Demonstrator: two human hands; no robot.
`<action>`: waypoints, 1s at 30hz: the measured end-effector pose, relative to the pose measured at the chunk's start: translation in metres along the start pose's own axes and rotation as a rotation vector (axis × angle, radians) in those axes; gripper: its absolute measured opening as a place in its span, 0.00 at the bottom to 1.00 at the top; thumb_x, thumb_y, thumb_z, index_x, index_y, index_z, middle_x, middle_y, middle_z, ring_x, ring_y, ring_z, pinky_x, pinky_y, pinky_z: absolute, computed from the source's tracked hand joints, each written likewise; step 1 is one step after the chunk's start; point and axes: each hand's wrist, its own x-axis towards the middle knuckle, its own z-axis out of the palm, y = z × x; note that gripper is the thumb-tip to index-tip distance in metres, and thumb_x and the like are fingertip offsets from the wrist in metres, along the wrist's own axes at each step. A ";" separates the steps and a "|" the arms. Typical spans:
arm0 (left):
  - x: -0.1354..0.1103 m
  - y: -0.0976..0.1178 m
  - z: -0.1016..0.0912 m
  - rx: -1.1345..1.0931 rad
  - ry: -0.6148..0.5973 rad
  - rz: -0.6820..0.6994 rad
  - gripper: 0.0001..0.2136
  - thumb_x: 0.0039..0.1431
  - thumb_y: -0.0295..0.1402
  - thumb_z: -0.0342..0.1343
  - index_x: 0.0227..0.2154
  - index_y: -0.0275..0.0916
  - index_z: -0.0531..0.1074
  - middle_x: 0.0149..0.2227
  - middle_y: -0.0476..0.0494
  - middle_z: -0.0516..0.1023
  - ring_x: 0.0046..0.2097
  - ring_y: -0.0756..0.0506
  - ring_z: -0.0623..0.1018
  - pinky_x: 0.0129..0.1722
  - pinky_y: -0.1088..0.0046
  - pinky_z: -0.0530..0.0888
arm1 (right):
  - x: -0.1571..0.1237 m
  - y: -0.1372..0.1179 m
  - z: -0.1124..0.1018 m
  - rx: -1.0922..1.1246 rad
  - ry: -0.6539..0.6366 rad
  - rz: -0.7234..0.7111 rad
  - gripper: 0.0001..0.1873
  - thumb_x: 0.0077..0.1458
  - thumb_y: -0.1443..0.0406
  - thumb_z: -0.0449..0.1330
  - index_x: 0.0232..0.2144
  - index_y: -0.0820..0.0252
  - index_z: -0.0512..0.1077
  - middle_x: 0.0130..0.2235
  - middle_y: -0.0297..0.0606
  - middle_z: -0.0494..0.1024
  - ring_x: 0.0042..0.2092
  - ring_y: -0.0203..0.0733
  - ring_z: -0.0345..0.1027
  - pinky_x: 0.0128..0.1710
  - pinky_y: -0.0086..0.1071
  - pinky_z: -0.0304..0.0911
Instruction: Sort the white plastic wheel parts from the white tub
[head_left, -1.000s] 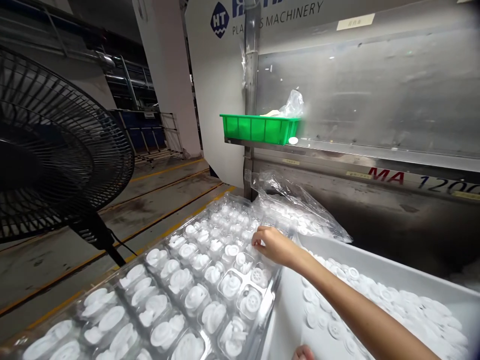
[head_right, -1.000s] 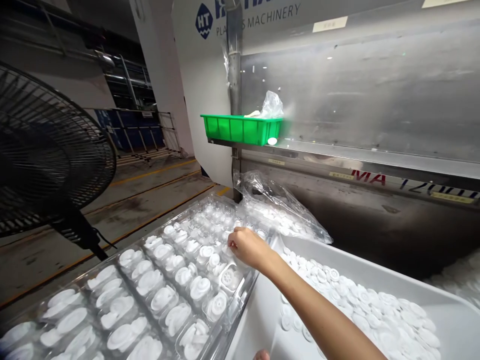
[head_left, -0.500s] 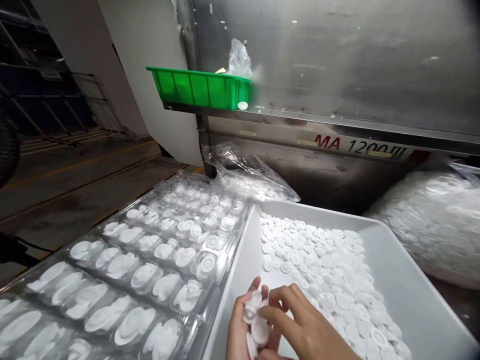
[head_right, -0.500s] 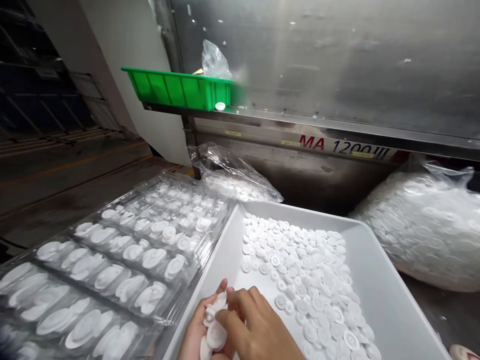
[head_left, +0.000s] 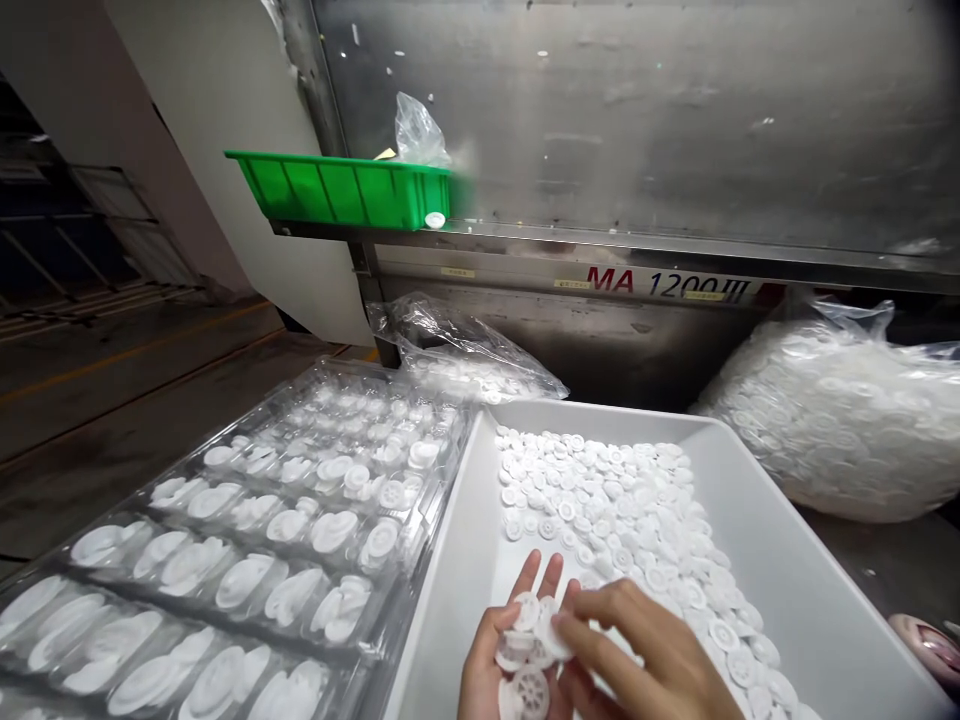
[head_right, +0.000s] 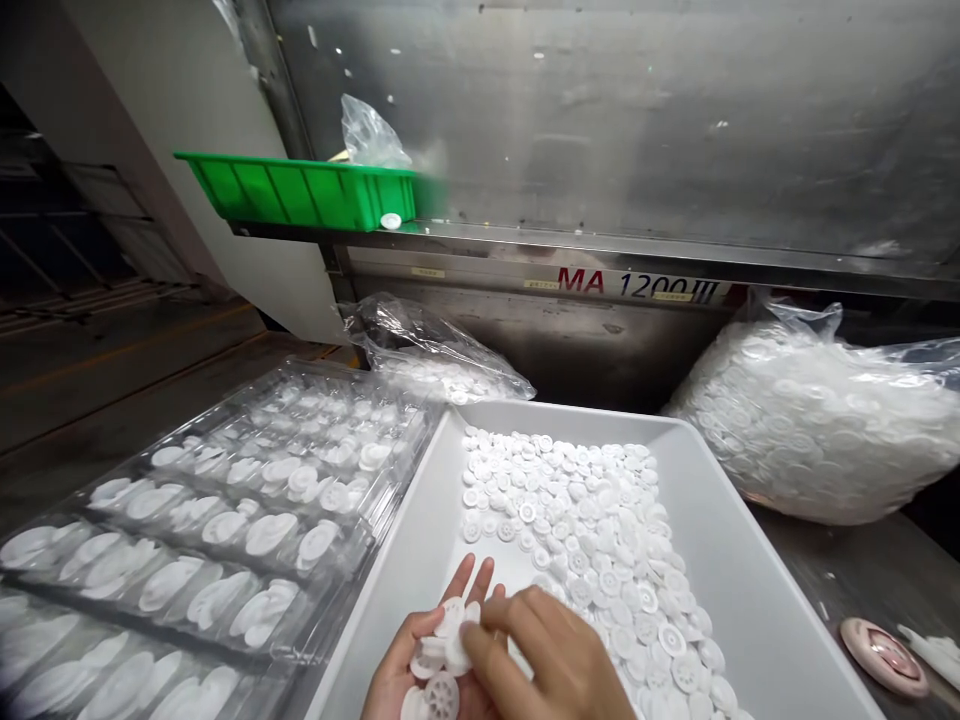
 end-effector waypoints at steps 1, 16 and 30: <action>0.000 -0.002 0.001 0.005 -0.003 -0.021 0.30 0.56 0.24 0.45 0.62 0.35 0.45 0.52 0.34 0.73 0.53 0.40 0.71 0.57 0.58 0.60 | 0.002 0.006 -0.006 -0.024 -0.012 -0.014 0.11 0.53 0.74 0.57 0.41 0.65 0.70 0.35 0.44 0.74 0.32 0.40 0.66 0.26 0.32 0.63; 0.002 -0.007 0.007 0.027 0.019 -0.115 0.30 0.55 0.23 0.49 0.61 0.38 0.48 0.45 0.39 0.78 0.50 0.42 0.74 0.49 0.64 0.69 | -0.013 0.020 -0.006 0.064 -0.161 0.172 0.08 0.55 0.67 0.57 0.39 0.58 0.70 0.43 0.46 0.70 0.43 0.46 0.66 0.34 0.37 0.67; 0.008 -0.009 -0.009 0.032 -0.278 -0.101 0.20 0.55 0.27 0.44 0.50 0.36 0.69 0.49 0.38 0.75 0.55 0.40 0.69 0.59 0.60 0.57 | -0.028 0.023 -0.013 -0.010 -0.097 0.060 0.11 0.58 0.72 0.52 0.43 0.65 0.70 0.40 0.49 0.74 0.42 0.46 0.68 0.37 0.38 0.66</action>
